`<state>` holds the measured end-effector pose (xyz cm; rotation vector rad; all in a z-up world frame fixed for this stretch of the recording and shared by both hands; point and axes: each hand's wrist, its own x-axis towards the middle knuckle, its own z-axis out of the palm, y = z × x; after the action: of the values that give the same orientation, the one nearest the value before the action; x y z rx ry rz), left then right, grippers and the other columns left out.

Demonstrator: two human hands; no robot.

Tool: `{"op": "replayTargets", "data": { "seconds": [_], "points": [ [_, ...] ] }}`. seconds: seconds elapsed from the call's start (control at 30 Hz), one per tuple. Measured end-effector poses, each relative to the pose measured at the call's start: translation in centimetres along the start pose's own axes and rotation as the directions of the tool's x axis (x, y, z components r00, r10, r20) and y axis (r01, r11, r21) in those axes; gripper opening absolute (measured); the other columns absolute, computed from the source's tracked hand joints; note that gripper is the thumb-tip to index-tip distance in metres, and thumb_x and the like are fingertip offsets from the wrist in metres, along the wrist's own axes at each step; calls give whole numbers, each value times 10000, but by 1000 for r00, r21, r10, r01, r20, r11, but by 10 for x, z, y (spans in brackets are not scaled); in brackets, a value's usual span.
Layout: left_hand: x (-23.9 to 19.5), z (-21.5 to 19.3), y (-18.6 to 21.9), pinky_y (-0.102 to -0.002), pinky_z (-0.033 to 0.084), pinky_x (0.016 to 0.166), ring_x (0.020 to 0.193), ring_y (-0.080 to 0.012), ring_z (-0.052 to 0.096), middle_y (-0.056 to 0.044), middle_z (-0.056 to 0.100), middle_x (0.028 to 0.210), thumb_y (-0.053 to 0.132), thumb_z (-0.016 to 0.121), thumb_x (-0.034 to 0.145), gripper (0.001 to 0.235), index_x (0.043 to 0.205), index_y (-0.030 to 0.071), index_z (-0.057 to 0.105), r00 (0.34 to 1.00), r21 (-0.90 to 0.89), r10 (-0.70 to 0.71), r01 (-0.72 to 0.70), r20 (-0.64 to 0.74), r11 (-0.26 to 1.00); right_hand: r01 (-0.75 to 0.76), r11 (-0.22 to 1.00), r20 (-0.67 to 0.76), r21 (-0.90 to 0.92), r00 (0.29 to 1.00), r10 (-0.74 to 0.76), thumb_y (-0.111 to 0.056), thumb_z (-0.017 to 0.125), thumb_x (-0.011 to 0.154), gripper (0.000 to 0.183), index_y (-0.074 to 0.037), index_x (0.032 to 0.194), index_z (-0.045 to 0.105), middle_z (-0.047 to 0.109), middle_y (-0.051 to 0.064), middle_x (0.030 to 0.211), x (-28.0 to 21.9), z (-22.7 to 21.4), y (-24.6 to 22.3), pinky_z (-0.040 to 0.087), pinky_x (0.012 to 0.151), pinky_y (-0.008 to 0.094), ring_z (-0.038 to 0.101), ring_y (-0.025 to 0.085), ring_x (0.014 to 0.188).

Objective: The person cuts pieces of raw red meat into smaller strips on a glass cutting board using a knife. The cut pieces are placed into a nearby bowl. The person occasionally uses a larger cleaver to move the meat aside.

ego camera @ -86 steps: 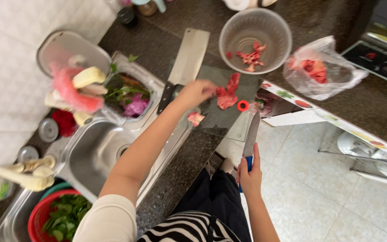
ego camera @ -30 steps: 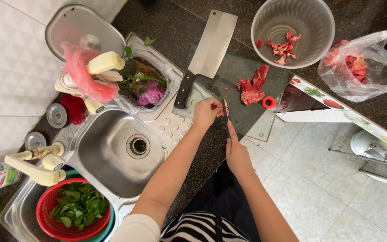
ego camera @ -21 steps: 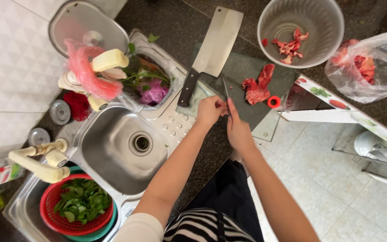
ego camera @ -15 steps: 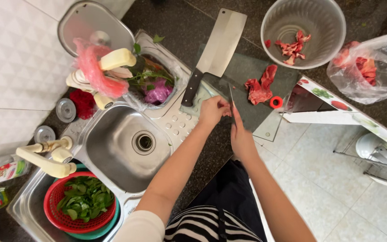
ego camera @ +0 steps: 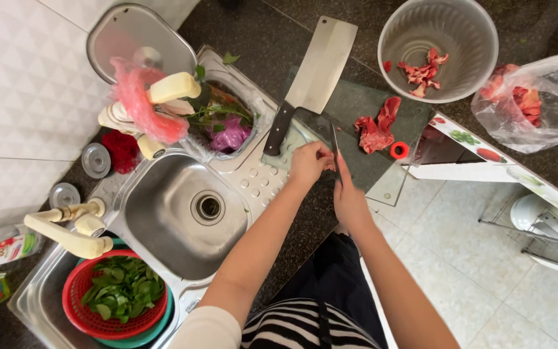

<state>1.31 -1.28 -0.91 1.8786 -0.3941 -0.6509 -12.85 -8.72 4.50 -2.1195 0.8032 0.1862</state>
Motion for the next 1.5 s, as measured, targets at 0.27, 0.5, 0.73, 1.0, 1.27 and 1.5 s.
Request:
{"op": "replayTargets", "data": {
  "seconds": [0.27,0.5,0.73,1.0,1.27,1.5],
  "points": [
    [-4,3,-12,-359,565,662,728,-277,728,-123,717,838,41,805,773,135,833,22,685,981,185,186,-173,-57,967,-149,988,110,33,983,145,-201,480,1023,690,-347,1627,179,680,337,793,-17,-2,7,531,700,571,687,505,751],
    [0,4,-8,-376,562,668,742,-294,728,-129,714,836,48,793,798,124,840,24,678,979,161,186,-172,-78,972,103,994,-70,23,992,-102,-134,488,1017,708,-287,1638,184,683,336,894,20,8,5,531,715,573,681,524,800],
    [-9,3,-3,-394,549,651,718,-301,711,-128,710,831,90,807,793,140,829,31,685,976,209,196,-173,-93,962,74,996,-93,57,993,-69,-99,497,994,747,-268,1645,172,675,358,927,-28,21,10,540,726,563,684,526,805],
    [-9,2,-3,-395,558,682,758,-315,716,-123,699,851,81,783,825,116,836,38,676,977,181,202,-188,-65,965,279,959,-310,-42,909,-279,-69,471,1042,737,-281,1688,187,677,370,991,-2,8,-19,543,760,553,675,552,878],
    [-4,2,-2,-406,539,670,757,-325,699,-123,693,845,99,777,827,119,832,45,671,974,219,213,-191,-77,957,-34,994,-61,103,997,40,-130,499,1012,735,-286,1643,156,693,314,863,-1,28,6,523,684,567,680,520,781],
    [-2,2,0,-408,540,660,748,-323,698,-115,695,852,126,774,849,138,833,43,665,973,219,211,-188,-90,958,-73,988,-78,133,993,84,-132,482,1026,722,-294,1648,155,662,337,830,-13,26,-2,509,640,574,661,522,736]
  ]
}}
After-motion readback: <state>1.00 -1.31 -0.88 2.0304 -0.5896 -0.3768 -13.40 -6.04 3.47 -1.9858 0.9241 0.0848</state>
